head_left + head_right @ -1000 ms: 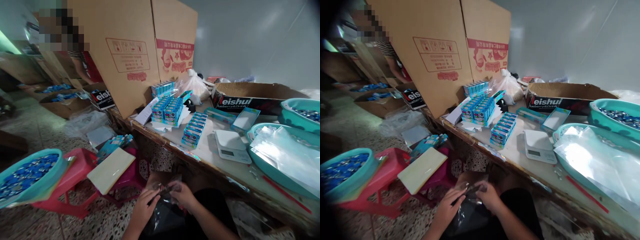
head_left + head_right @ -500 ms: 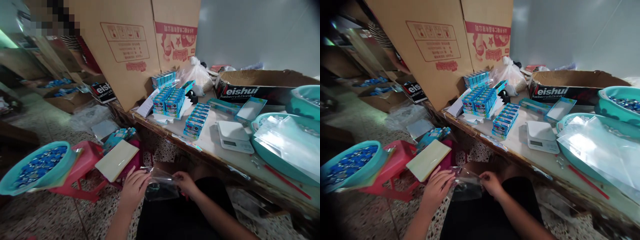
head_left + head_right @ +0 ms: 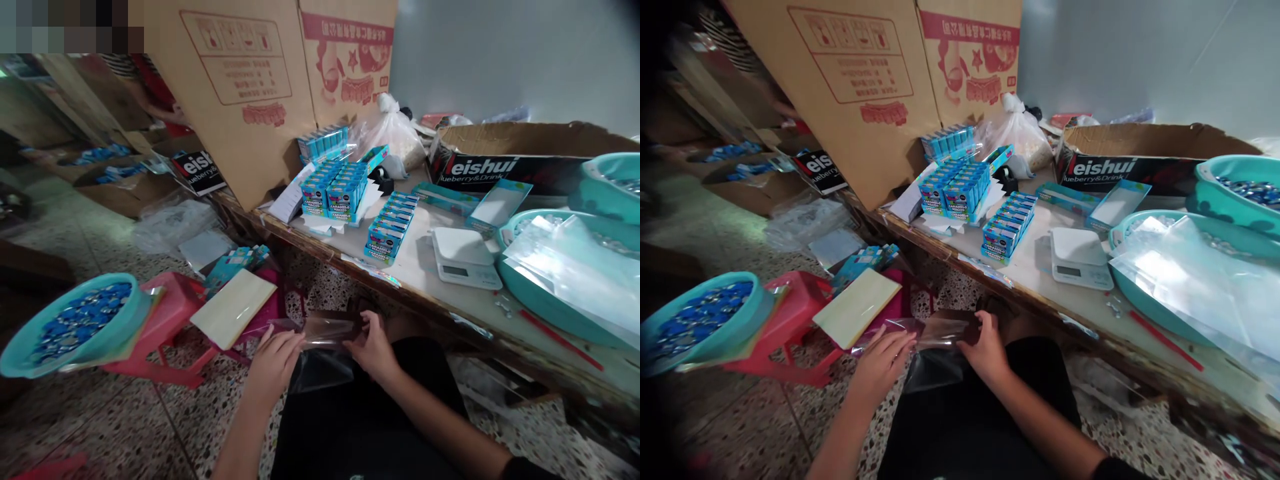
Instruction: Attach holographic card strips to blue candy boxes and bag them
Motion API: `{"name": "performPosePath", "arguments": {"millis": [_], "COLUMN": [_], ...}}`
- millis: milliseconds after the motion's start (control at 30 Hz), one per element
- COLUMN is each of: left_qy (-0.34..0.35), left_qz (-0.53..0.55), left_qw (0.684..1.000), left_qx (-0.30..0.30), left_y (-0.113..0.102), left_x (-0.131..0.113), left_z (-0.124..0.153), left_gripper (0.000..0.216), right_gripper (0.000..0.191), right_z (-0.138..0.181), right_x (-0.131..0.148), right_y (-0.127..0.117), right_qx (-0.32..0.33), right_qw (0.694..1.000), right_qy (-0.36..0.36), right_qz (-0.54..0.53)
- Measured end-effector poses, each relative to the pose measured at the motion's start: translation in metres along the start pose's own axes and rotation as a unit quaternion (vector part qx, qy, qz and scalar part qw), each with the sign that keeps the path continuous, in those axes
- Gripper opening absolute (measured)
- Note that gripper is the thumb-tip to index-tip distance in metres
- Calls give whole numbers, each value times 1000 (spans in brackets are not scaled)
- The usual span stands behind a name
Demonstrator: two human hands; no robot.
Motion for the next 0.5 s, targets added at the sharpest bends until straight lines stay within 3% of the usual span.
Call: {"name": "performPosePath", "arguments": {"millis": [100,133,233,300,367,433,500], "left_qy": [-28,-33,-42,-49,-57,-56,-56], "left_qz": [-16,-16,-6,-1,0,4,13], "left_qw": [999,999,999,998,996,995,996], "left_qx": [-19,-25,-34,-49,-70,-78,-70], "left_y": [1,1,0,-2,-3,-4,-3], "left_x": [1,1,-1,-2,-2,-2,-1], "left_z": [1,0,-2,-4,-4,-3,-2], "left_gripper": [23,24,23,22,21,22,22], "right_gripper": [16,9,19,30,44,52,55], "right_z": [4,6,7,6,6,9,14], "right_x": [14,18,27,27,24,23,27], "right_y": [-5,-5,0,5,10,15,17], "right_qx": [68,105,195,240,287,342,407], "right_qw": [995,992,980,963,911,833,775], "right_qy": [-50,-58,-35,44,165,270,310], "right_qz": [49,46,-15,-115,-245,-341,-372]}}
Point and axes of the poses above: each hand's wrist, its own z-axis away from the middle knuckle, its own y-axis out of the palm, x = y × z, the point moved 3 cm from there along -z, towards the middle knuckle, and after that the axes turned 9 degrees about z, right-handed, at the moved point
